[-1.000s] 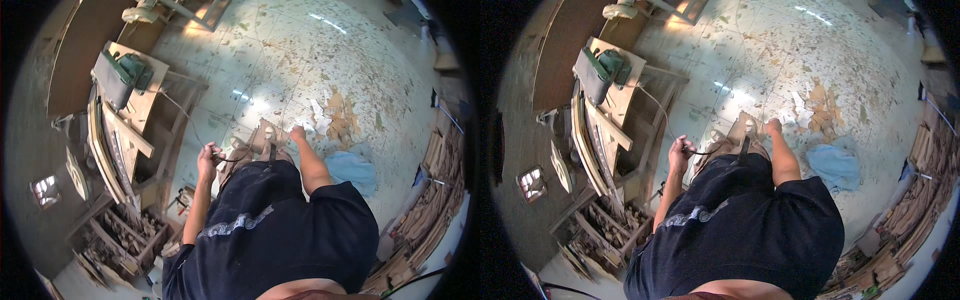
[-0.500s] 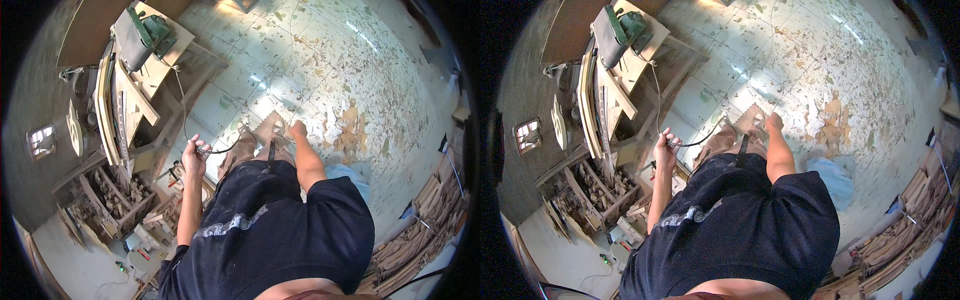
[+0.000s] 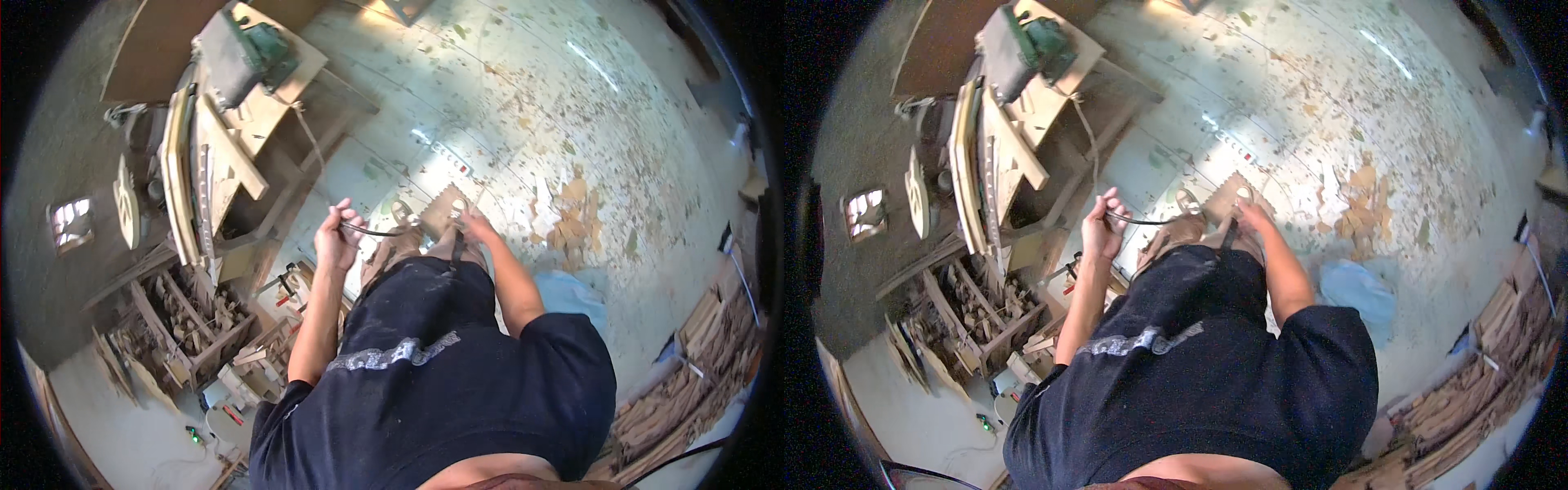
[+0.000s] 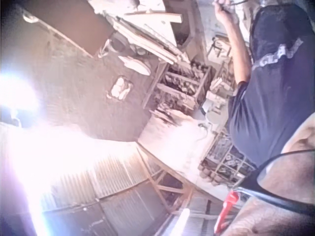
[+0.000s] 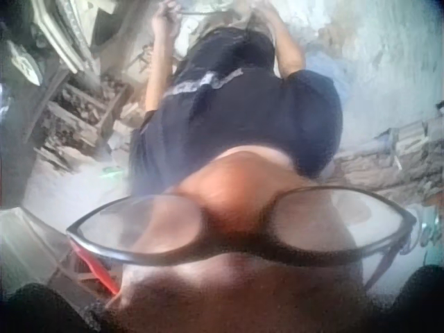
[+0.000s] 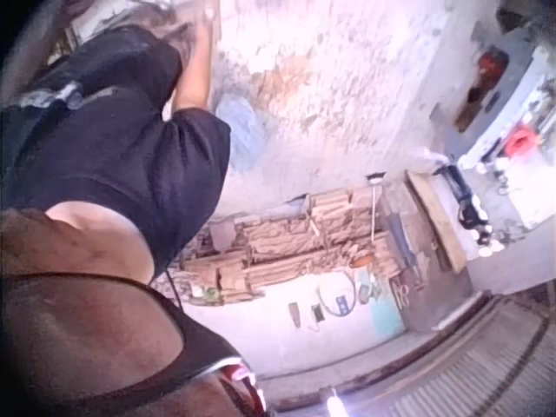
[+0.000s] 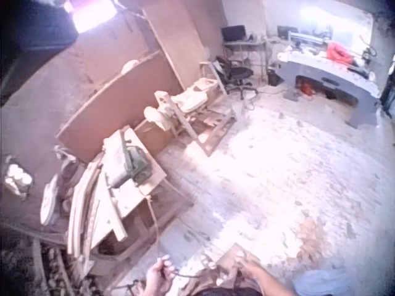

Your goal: The person uses a band saw to cut a curved shape from a wooden board, then moves to a workbench where they plug in a power strip and use a pencil and square to mark lines on another piece of wood.

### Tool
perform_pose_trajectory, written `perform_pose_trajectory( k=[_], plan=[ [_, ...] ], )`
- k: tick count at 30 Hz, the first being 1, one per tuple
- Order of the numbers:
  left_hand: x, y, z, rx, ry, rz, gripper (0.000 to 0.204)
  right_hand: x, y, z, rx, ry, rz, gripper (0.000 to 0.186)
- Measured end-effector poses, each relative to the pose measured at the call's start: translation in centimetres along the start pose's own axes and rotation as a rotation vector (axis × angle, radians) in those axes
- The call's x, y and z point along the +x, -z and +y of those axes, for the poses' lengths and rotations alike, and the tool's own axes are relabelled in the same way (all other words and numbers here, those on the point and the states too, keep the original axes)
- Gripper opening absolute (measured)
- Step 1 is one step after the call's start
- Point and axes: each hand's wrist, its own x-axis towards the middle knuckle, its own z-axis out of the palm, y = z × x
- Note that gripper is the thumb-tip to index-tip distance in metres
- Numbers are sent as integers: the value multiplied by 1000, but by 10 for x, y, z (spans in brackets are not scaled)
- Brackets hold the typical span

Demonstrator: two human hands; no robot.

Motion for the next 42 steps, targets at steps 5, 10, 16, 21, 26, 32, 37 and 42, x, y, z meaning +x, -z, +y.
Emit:
perform_pose_trajectory(
  k=[5,10,16,21,26,32,37,42],
  plan=[
    [-27,-8,7,-44,124,-103,38,-6,-53,-46,594,-166,-292,102],
    [-39,22,14,50,168,-168,42,56,-30,-51,968,137,-141,41],
    [-36,104,42,348,144,100,42,45,35,-100,1129,215,233,17],
    [9,195,31,263,68,251,43,14,51,-126,1103,310,286,15],
    [26,218,32,311,115,248,44,-18,40,-134,1190,337,537,21],
    [46,266,53,473,194,343,42,-40,41,-125,897,233,657,41],
    [58,259,67,525,177,348,40,-35,28,-122,537,187,819,57],
    [63,251,31,682,241,423,65,13,25,-106,56,280,811,65]
  ],
)
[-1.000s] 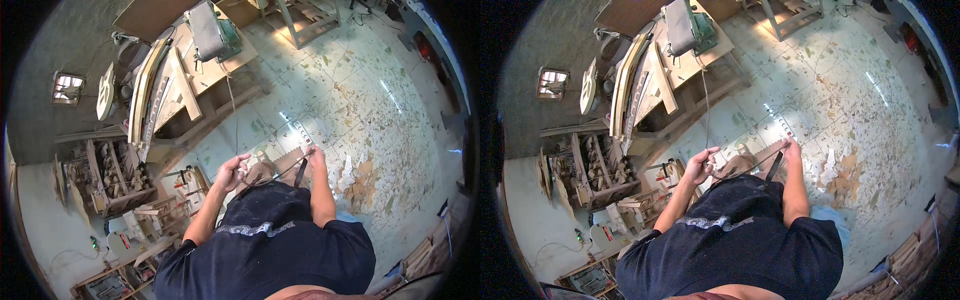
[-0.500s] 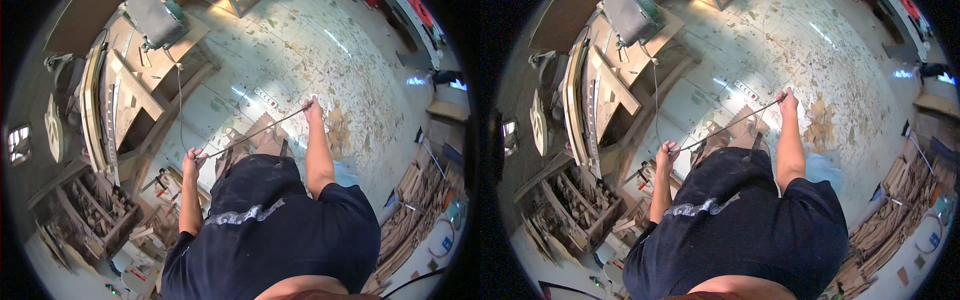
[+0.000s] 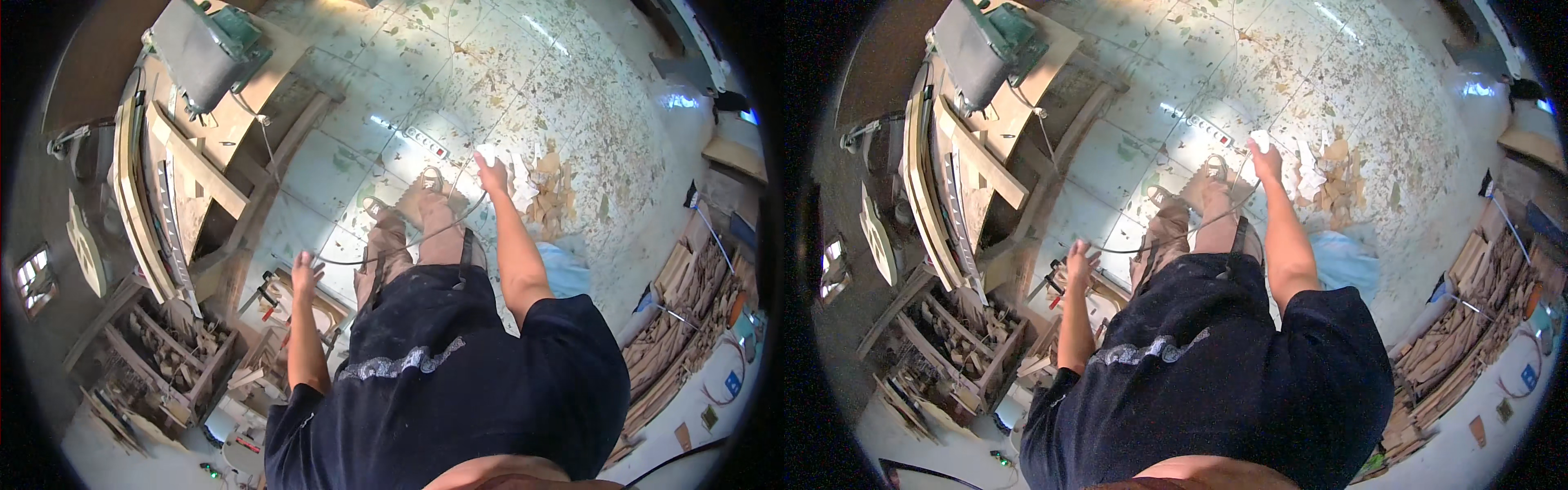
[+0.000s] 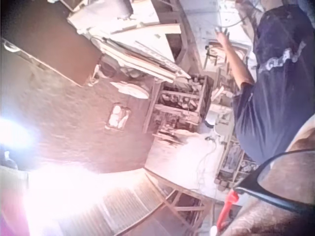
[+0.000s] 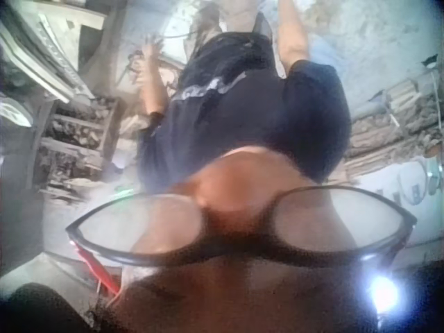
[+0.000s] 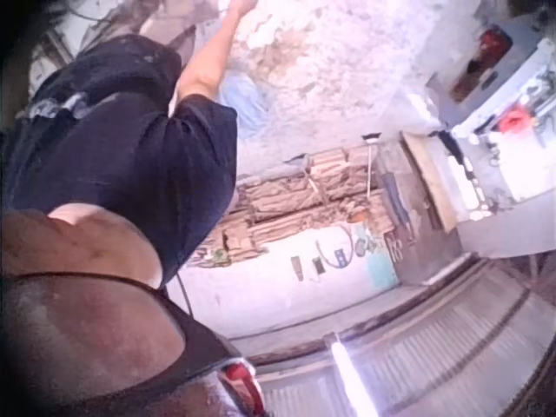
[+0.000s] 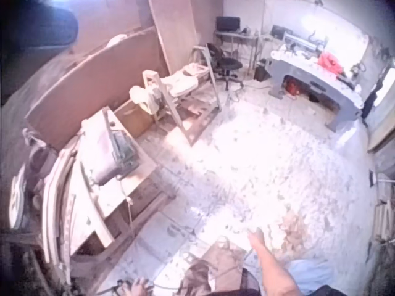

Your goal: The person uses a band saw to cut a curved shape from a wooden board, then moves to a workbench where they plug in a power strip and use a pencil and square to mark lines on another piece of wood.

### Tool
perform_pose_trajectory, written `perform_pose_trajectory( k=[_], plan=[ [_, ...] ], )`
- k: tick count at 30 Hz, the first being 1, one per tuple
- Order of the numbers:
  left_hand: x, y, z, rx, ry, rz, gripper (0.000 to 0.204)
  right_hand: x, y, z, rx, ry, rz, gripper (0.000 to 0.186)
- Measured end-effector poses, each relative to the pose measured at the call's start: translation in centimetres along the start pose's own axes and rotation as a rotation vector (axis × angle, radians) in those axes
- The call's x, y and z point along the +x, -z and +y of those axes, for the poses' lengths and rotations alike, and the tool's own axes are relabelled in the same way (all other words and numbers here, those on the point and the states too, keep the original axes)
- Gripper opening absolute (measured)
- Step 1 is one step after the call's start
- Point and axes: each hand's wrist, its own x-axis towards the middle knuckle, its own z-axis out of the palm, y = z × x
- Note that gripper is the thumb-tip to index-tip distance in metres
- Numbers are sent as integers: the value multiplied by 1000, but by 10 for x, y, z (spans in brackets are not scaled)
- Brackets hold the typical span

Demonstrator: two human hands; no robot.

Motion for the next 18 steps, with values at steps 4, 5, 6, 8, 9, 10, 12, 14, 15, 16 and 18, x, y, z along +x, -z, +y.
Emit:
perform_pose_trajectory(
  k=[4,5,6,8,9,10,12,14,15,16,18],
  plan=[
    [-2,-7,-47,736,-255,19,62,8,-29,4,-177,-79,-133,74],
    [-6,-11,-66,775,-336,15,61,-2,-34,-5,-243,-47,-93,74],
    [-10,-23,-74,709,-322,-41,62,-11,-34,-8,-308,-24,-36,75],
    [-29,-52,-74,686,-226,-90,64,-10,-35,-4,-339,-49,-55,78],
    [-28,-45,-94,664,-236,-79,65,-13,-39,-15,-361,-54,-103,82],
    [-33,-56,-95,613,-161,-108,66,-12,-41,-16,-340,-51,-100,81],
    [-34,-49,-120,609,-159,-107,66,-4,-47,-26,-315,-13,-112,78],
    [-40,-59,-116,649,-153,-148,64,10,-59,-20,-294,13,-101,75],
    [-45,-63,-108,737,-174,-177,62,17,-65,-13,-280,24,-78,70],
    [-49,-71,-102,693,-156,-153,59,24,-72,-8,-268,38,-59,66],
    [-48,-98,-69,730,-150,-143,54,38,-85,13,-77,-144,-134,63]
  ],
)
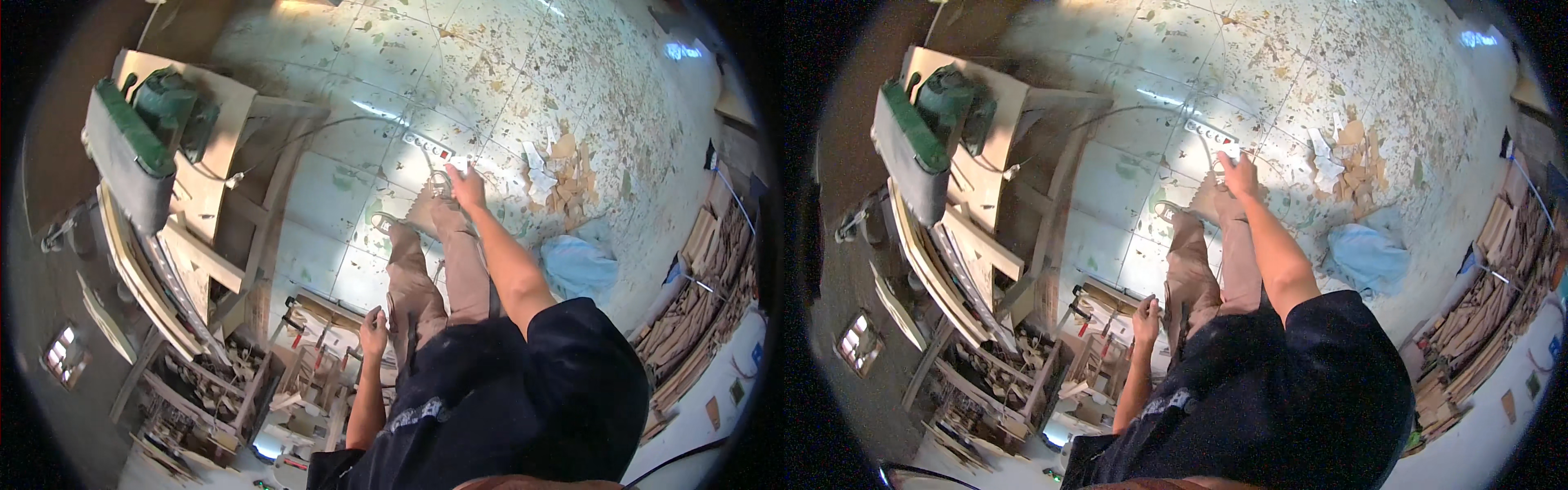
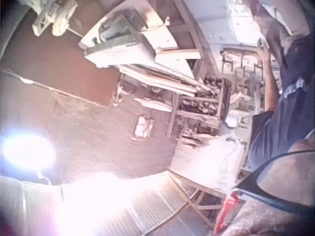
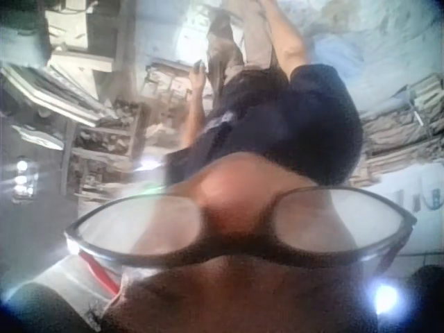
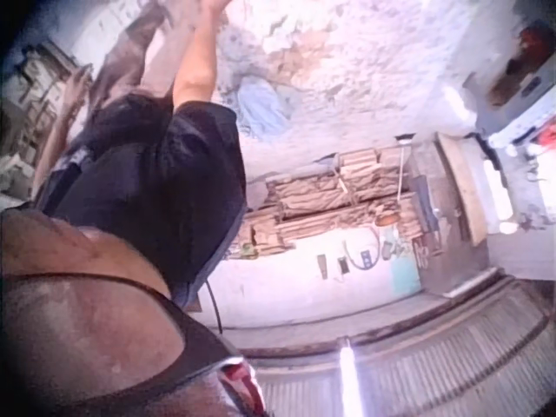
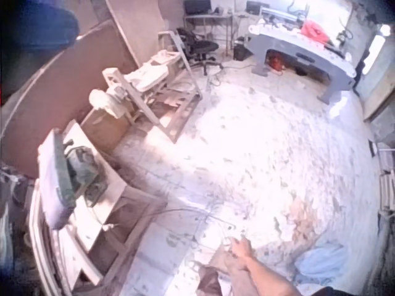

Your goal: The person uses a band saw to cut a curved shape from a wooden board, then moves to a workbench where they plug in a power strip and use a pencil and square to mark lines on another piece of wood.

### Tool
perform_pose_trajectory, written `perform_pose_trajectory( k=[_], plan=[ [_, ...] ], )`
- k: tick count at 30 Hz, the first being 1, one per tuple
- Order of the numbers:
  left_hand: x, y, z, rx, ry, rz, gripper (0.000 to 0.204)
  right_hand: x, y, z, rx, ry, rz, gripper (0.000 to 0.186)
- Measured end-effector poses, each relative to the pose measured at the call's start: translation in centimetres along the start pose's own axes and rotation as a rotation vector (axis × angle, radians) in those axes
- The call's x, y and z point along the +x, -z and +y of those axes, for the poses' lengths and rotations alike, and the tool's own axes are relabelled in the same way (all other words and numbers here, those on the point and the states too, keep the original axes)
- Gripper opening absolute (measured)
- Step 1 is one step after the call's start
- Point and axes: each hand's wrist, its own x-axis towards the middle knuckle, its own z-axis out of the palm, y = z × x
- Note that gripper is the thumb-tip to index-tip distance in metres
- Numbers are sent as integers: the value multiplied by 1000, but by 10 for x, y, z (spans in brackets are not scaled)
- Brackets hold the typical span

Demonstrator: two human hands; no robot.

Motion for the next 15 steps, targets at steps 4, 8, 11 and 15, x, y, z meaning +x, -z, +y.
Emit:
perform_pose_trajectory(
  k=[4,8,11,15],
  plan=[
    [39,-19,90,49,-309,60,52,-33,-38,-14,500,-225,-173,50],
    [120,-66,162,313,-763,121,65,-55,-69,12,728,-239,-275,43],
    [187,-87,153,317,-686,-23,61,-65,-96,33,562,-105,-291,34],
    [214,-97,157,-38,-419,-322,46,-36,-94,53,388,-108,-417,31]
  ],
)
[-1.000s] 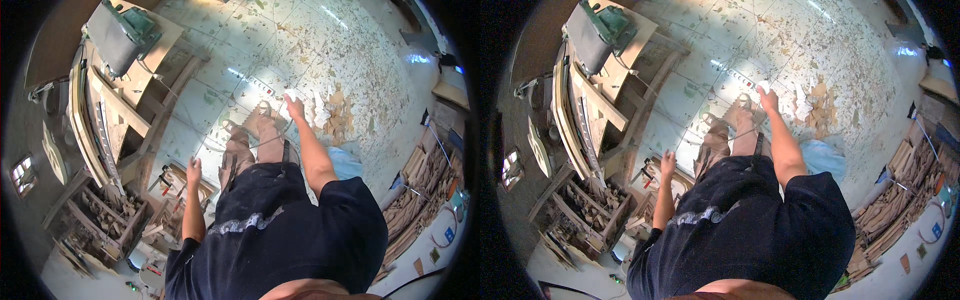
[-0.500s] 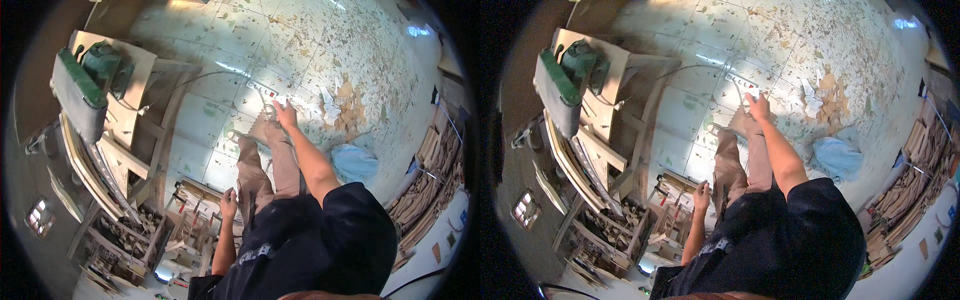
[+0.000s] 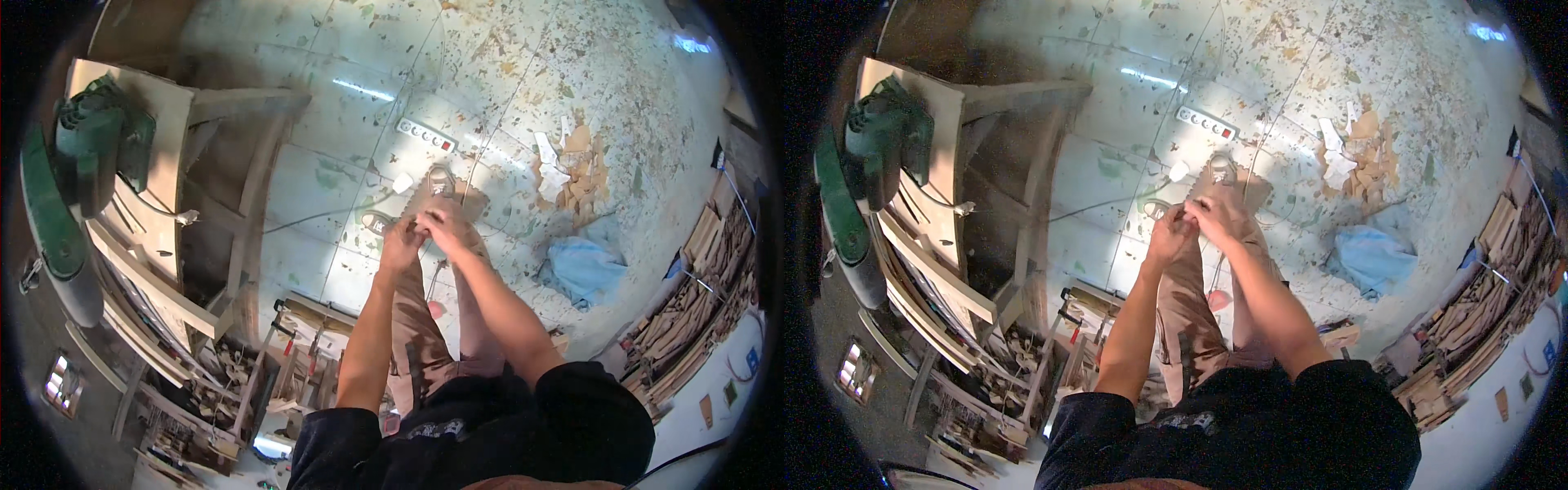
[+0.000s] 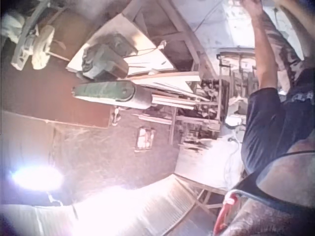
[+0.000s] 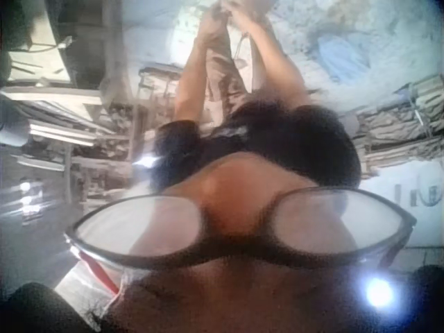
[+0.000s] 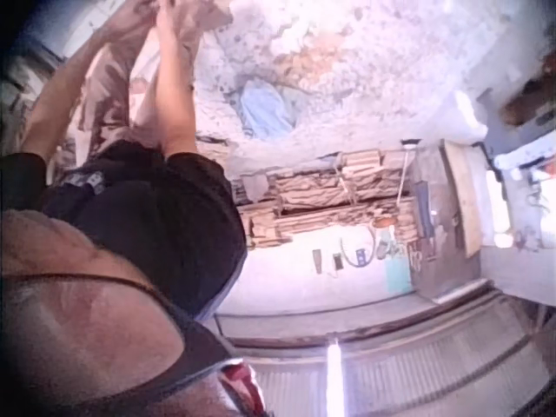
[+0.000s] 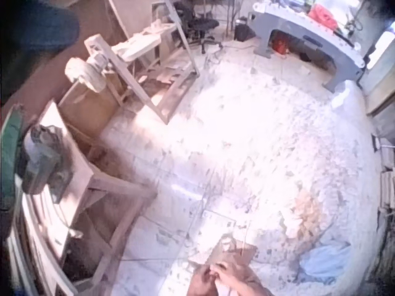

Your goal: The person uses a band saw to cut a curved shape from a wooden board, then moves to a workbench where they plug in a power strip and use a pencil and square to mark lines on another piece of wood.

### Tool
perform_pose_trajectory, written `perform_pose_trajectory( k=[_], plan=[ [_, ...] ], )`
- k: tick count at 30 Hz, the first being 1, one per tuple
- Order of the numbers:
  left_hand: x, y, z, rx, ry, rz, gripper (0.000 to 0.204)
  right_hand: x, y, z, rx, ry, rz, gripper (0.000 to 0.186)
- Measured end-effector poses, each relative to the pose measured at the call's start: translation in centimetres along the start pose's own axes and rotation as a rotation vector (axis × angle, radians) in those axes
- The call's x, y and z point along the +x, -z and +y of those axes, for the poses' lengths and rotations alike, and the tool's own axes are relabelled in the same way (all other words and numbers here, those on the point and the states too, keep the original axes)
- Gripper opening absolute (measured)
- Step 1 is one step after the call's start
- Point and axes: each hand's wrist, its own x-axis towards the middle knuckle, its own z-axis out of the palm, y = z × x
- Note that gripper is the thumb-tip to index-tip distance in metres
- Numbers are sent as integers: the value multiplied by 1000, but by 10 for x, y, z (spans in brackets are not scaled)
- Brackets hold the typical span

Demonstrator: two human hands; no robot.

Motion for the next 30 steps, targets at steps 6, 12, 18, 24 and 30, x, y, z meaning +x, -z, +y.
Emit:
perform_pose_trajectory(
  k=[6,12,18,24,30],
  plan=[
    [-65,2,-106,343,36,249,30,75,47,38,-471,183,127,23],
    [-125,-7,-134,435,150,166,37,171,38,84,-1222,424,-150,56],
    [-124,13,-141,499,288,223,38,246,-30,155,-1557,330,-336,51],
    [-123,33,-152,643,276,200,37,272,-64,244,-1436,207,-102,61],
    [-129,42,-160,630,271,220,34,297,-50,242,-1344,243,-250,45]
  ],
)
